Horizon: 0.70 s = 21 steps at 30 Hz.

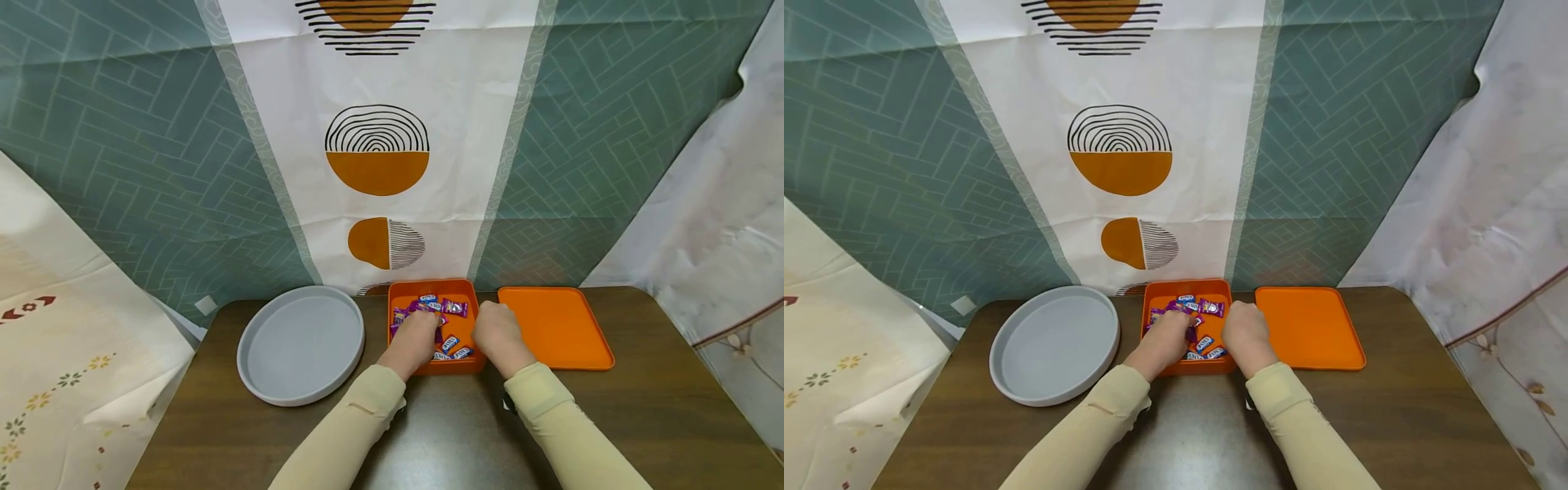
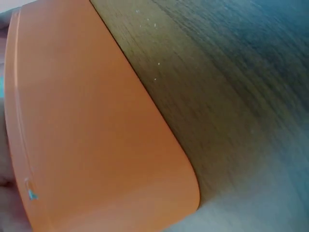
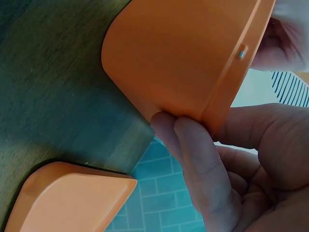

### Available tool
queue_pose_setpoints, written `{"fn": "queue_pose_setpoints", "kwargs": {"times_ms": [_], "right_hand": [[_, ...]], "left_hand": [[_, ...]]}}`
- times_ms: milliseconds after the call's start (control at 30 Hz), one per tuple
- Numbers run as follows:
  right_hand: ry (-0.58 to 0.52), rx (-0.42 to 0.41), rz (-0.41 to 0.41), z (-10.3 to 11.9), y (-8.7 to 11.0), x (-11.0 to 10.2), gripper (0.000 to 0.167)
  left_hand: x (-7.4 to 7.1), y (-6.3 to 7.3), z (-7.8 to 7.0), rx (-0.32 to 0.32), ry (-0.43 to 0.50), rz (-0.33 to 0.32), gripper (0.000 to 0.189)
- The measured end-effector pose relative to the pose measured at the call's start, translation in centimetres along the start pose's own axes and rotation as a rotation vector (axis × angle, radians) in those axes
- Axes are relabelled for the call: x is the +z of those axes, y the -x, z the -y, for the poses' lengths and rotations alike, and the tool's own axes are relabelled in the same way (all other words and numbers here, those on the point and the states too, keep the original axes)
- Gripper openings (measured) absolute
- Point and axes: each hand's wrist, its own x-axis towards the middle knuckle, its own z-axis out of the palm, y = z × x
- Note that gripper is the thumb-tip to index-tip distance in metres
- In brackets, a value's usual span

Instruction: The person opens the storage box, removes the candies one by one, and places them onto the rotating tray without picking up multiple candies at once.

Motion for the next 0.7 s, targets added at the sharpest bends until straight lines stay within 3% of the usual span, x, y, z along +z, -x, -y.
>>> {"fn": "queue_pose_setpoints", "kwargs": {"times_ms": [200, 400, 567, 700], "right_hand": [[-0.014, 0.005, 0.005, -0.1, 0.1, 0.0, 0.027], [-0.028, 0.005, 0.001, -0.1, 0.1, -0.1, 0.027], [-0.022, -0.003, 0.001, -0.1, 0.1, 0.0, 0.028], [-0.017, -0.004, -0.001, 0.0, 0.1, 0.0, 0.030]], "left_hand": [[-0.7, 0.8, 0.3, 0.011, -0.023, -0.143, 0.022], [-2.9, 1.7, 0.9, 0.022, 0.018, -0.319, 0.035], [-5.1, 2.2, 2.9, 0.004, 0.120, -0.475, 0.024], [-7.0, 3.0, 5.4, -0.081, 0.241, -0.558, 0.021]]}}
